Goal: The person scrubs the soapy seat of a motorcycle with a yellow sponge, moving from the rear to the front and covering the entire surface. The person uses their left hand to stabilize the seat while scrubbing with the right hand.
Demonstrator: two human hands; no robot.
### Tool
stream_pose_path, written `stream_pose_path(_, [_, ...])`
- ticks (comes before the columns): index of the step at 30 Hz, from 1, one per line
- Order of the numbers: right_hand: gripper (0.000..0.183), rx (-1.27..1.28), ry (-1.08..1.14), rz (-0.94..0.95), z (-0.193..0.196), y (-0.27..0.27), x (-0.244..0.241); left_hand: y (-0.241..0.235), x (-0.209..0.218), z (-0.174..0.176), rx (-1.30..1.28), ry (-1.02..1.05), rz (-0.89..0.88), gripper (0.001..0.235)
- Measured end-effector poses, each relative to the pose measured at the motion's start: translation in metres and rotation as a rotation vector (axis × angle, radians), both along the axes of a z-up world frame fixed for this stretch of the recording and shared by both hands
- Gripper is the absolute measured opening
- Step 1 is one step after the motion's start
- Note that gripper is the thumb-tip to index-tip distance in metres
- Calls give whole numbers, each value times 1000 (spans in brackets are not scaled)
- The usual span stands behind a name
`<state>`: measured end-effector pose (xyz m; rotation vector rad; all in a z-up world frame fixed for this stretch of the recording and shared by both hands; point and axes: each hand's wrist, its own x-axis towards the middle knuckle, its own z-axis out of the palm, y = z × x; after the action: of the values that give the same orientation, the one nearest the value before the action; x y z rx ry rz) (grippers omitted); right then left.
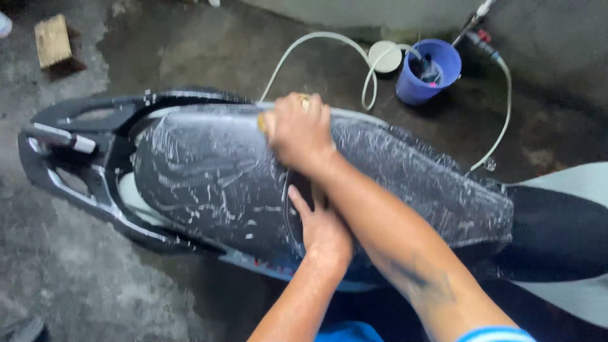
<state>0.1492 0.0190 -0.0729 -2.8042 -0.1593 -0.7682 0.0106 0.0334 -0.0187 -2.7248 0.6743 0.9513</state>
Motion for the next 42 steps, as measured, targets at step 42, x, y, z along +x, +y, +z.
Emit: stream_pose_path(42, [50, -67, 155, -304, -33, -126, -66, -7, 9, 28, -82, 93, 164, 59])
